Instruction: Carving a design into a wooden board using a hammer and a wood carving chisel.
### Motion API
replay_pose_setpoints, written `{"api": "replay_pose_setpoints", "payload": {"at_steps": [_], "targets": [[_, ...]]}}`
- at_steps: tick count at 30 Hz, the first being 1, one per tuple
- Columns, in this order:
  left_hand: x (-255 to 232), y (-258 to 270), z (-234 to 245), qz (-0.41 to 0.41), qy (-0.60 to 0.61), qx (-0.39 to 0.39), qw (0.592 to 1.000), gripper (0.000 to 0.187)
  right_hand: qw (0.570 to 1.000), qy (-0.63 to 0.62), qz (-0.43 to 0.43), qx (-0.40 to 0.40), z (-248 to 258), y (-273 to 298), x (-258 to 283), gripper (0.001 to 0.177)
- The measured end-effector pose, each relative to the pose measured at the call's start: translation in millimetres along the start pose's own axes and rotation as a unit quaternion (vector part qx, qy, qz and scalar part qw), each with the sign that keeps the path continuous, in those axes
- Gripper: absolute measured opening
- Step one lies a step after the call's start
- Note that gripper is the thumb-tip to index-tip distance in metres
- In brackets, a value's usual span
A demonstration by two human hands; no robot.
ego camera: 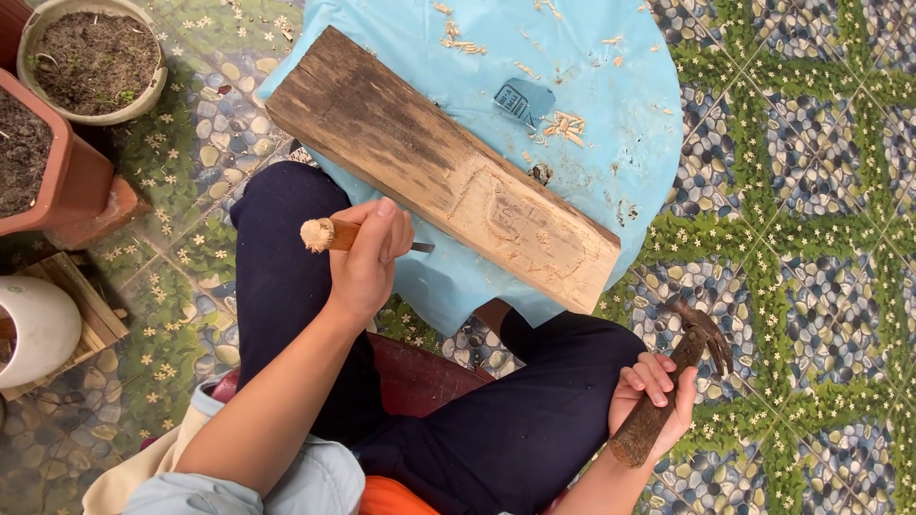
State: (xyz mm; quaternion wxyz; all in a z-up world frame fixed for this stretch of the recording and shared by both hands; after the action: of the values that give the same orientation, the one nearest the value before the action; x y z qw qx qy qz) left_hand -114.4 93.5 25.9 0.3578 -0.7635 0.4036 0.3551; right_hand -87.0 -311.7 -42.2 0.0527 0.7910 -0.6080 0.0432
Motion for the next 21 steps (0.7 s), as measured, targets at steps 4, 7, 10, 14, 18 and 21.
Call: {"api": "replay_pose_setpoints", "payload": {"at_steps": [4, 7, 10, 14, 18, 21], "targets": [[-14, -2, -2, -0.026, 0.069, 0.016, 0.997, 0.049, 1.0, 0.014, 0.002, 0.001, -3, 0, -1, 0.02], [-31, -4, 1, -0.075, 0.13, 0.023, 0.988, 0.046, 1.0, 0.012, 0.005, 0.0, -3, 0, -2, 0.02], [-22, -5, 2, -0.038, -0.013, 0.042, 0.998, 0.049, 1.0, 0.012, 0.007, -0.003, -3, -2, -1, 0.021], [-15, -6, -4, 0.011, -0.16, 0.067, 0.985, 0.052, 0.999, 0.04, 0.014, -0.019, -3, -2, -2, 0.02], [-13, -3, -1, 0.007, -0.156, 0.059, 0.986, 0.052, 1.0, 0.025, 0.01, -0.01, 0, 2, -1, 0.021], [-22, -3, -1, -0.042, 0.013, 0.047, 0.998, 0.045, 1.0, 0.016, 0.018, -0.013, -5, 0, -3, 0.02]]}}
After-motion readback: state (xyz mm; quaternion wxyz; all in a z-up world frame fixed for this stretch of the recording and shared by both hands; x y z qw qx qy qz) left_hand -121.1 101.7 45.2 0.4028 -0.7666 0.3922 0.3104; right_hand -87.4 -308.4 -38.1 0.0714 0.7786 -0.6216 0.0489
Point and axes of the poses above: each hand's wrist, its own y-axis away from the middle knuckle, its own z-axis out of the back of the hand, x = y × z, the point moved 4 cm from there along -y, towards the middle knuckle, and after that the axes turned 8 degrees about x, right-handed, at the moved point
